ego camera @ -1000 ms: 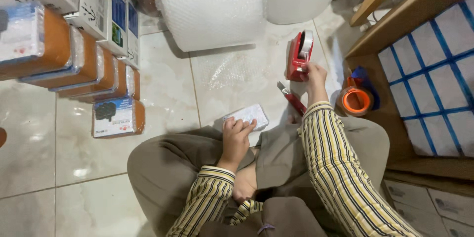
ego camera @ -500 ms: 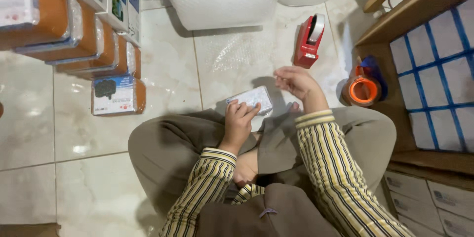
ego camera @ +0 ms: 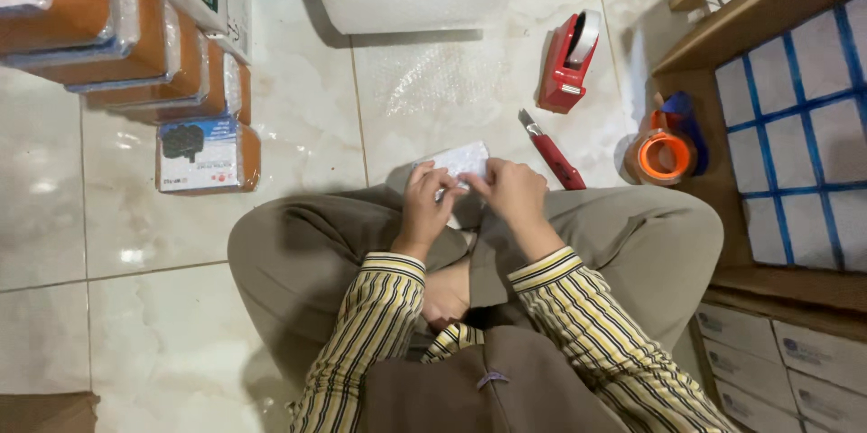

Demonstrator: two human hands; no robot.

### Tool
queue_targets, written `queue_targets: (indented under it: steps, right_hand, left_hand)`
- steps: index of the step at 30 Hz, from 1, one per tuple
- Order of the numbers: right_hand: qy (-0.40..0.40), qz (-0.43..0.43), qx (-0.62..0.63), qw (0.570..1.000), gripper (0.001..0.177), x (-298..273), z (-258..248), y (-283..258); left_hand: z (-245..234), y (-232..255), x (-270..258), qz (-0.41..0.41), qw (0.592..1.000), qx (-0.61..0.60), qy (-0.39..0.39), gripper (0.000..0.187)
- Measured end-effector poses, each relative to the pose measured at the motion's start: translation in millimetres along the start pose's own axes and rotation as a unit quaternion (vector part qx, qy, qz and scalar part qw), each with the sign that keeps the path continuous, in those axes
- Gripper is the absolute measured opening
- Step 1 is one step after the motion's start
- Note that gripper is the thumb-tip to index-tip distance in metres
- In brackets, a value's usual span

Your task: The person sits on the floor and wraps small rectangular boxes with bubble wrap. They use a tape dispenser to secure the bubble wrap around each box and then place the wrapped boxes in a stack.

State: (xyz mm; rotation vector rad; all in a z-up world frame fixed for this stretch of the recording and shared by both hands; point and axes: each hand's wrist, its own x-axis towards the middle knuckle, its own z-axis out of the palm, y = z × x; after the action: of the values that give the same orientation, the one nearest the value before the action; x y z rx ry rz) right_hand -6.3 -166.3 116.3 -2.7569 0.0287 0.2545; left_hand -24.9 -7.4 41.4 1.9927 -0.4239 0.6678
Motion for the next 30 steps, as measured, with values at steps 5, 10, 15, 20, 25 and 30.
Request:
queue_targets:
  steps: [5, 10, 15, 20, 25, 30]
  right_hand:
    - [-0.085, -0.063, -0.027, 0.994, 0.036, 17, 25, 37]
    - [-0.068, -0.017, -0.005, 0.998, 0.028, 39, 2, 56]
    - [-0.078, 0.05, -0.022, 0.995, 0.034, 94, -68, 181]
    - [-0.129, 0.297, -0.048, 0.945, 0.105, 111, -119, 303]
    - [-0.165, 0.306, -0.037, 0.937, 0.076, 92, -110, 296]
    - [-0.222, 0.355, -0.048, 0.907, 0.076, 94, -140, 254]
  left_hand:
    - [-6, -7, 5, -0.04, 0.999, -0.021, 0.02, 0.025]
    - [-11, 22, 22, -0.065, 0.997, 0.022, -0.022, 0.02]
    - [-3, 46, 31, -0.082, 0.983, 0.152, -0.058, 0.059]
    - [-2, 58, 39, -0.159, 0.944, 0.245, -0.156, 0.091]
    - [-3, 13, 51, -0.017, 0.975, 0.141, -0.173, 0.092]
    - [-39, -15, 86, 0.09, 0.966, 0.09, -0.224, 0.097]
